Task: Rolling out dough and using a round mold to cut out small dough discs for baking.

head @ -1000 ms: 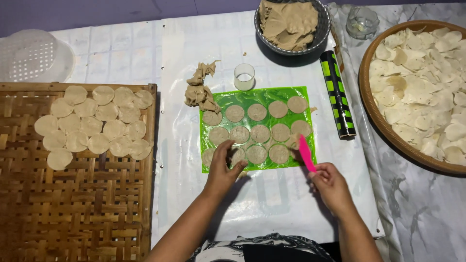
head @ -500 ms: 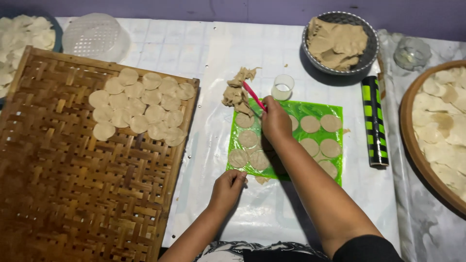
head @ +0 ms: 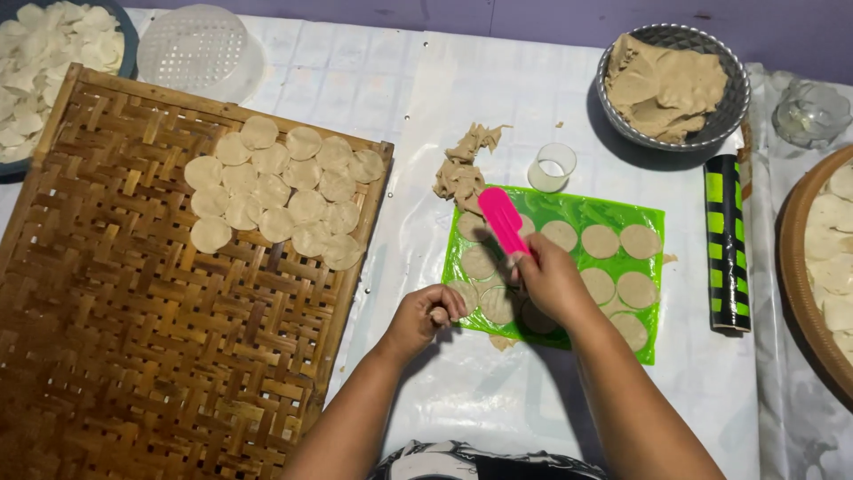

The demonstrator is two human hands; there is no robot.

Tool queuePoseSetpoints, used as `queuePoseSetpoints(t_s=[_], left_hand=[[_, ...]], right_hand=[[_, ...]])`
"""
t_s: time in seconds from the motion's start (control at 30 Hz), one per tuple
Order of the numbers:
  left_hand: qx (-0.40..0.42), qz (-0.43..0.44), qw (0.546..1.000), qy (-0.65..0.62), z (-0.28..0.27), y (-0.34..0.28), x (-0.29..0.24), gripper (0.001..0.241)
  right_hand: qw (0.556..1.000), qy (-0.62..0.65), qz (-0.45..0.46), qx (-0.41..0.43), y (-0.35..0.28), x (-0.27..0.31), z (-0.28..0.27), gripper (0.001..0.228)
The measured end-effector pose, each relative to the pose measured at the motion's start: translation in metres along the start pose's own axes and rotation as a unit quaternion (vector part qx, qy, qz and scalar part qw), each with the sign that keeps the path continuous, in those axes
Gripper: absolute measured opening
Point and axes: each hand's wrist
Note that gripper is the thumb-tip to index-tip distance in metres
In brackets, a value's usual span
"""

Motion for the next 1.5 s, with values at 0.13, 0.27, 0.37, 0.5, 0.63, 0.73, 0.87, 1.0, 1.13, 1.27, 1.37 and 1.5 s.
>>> queuePoseSetpoints(t_s=[0.13,0.27,0.37,0.5,0.63,0.73,0.87,1.0,1.13,1.27,1.37,1.5], left_hand=[[0.042,0.006,0.999,-0.014,0.016,0.014,-0.011,0.073],[0.045,-0.1,0.994,-0.027,0.018,0.011,0.004,0.063],[0.062,-0.136,0.988,-0.026,0.014,0.003,0.02,0.042],[0.09,-0.146,0.984,0.044,0.024,-0.001,-0.007,0.021],[0.108,-0.126,0.984,0.062,0.036,-0.003,-0.031,0.022],[0.12,-0.121,0.982,0.082,0.041,-0.002,-0.044,0.023],[0.133,-0.118,0.978,0.109,0.048,-0.001,-0.056,0.025],[0.125,-0.122,0.98,0.098,0.048,-0.003,-0.041,0.025],[0.116,-0.137,0.981,0.08,0.052,-0.002,-0.038,0.025],[0.041,-0.169,0.982,0.067,0.049,0.0,-0.033,0.027],[-0.037,-0.133,0.981,0.134,0.045,-0.002,-0.041,0.031],[-0.178,-0.031,0.947,0.266,0.028,-0.018,-0.017,0.031]], right_hand=[[0.957,0.212,0.082,0.178,-0.058,0.013,-0.005,0.036],[0.954,0.184,0.106,0.212,-0.08,0.005,0.0,0.038],[0.957,0.162,0.09,0.222,-0.084,-0.001,-0.001,0.036],[0.953,0.136,0.11,0.246,-0.084,-0.002,-0.007,0.034],[0.948,0.152,0.105,0.26,-0.084,-0.012,-0.008,0.037],[0.945,0.15,0.111,0.269,-0.083,-0.012,-0.011,0.038],[0.944,0.149,0.093,0.28,-0.083,-0.016,-0.011,0.041],[0.937,0.177,0.094,0.287,-0.083,-0.021,-0.008,0.042],[0.933,0.189,0.103,0.287,-0.084,-0.019,-0.01,0.042],[0.913,0.25,0.154,0.284,-0.083,-0.025,-0.018,0.036],[0.911,0.291,0.14,0.255,-0.064,-0.048,-0.017,0.033],[0.992,0.08,-0.076,0.057,-0.007,-0.045,-0.004,0.029]])
Point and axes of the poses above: each hand's wrist, its own y-axis towards the middle knuckle, its own z-axis out of the palm, x = y × z, and after that the axes turned 2 degrees about -y, right-handed
